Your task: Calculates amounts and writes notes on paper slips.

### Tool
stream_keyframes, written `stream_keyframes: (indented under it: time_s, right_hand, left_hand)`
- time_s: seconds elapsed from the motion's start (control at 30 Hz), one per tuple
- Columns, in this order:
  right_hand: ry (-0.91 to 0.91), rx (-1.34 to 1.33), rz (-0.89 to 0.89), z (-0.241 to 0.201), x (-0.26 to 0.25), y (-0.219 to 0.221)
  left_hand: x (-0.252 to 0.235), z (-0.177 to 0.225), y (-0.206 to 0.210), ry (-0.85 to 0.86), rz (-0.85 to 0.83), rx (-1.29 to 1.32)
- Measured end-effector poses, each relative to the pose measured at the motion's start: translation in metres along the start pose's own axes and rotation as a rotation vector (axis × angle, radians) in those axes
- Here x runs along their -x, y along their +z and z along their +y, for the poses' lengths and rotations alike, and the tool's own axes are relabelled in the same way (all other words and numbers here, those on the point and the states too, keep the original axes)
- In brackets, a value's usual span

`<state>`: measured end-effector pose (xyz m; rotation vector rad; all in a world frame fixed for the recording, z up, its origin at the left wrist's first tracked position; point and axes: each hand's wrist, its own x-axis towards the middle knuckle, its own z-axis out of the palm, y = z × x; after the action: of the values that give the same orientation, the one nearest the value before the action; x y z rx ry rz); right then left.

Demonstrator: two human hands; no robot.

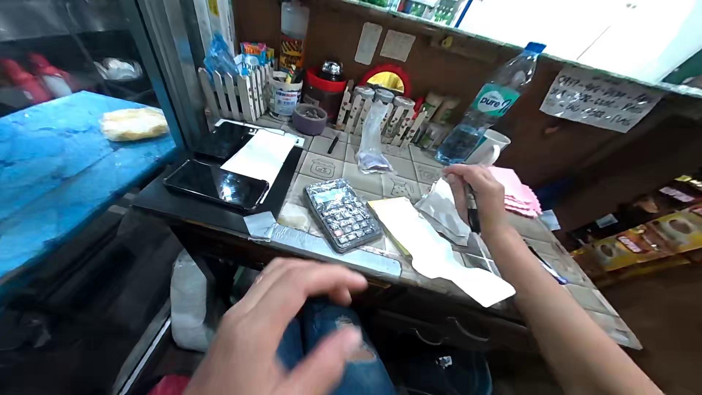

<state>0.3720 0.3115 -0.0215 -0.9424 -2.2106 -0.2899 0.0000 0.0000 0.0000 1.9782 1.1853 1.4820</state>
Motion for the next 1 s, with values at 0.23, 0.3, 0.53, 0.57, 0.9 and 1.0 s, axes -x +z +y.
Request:
stream_keyframes:
  time_s: [0.23,0.3,0.53,0.57,0.9,1.0]
  right_hand:
    - [-0.48,-0.344,-0.224,-0.069,-0.045,0.026]
    - [-0.485,-0.509,-0.266,-0.081,-0.043,0.036]
    - [-0.444,-0.663,-0.196,-0.093,-0.015,0.048]
    - [-0.448,-0.661,-0.201,-0.094,-0.012,0.047]
    - [-0.478,-0.536,-0.119,-0.097,-0.012,0.049]
    - [-0.424,-0.546,-0.095,-0.097,-0.012,0.046]
  left_hand:
    - [-0.032,-0.111,0.07,-0.019,-0.027,-0.731]
    - [-0.032,-0.118,0.078,-0.023,-0.007,-0.778]
    - [-0.024,-0.128,0.087,-0.022,0.005,-0.86]
    - [-0.023,-0.129,0.089,-0.022,0.011,-0.867]
    - [-0.014,-0.145,0.104,0.024,0.186,-0.829]
    - [-0.013,-0.145,0.104,0.024,0.197,-0.824]
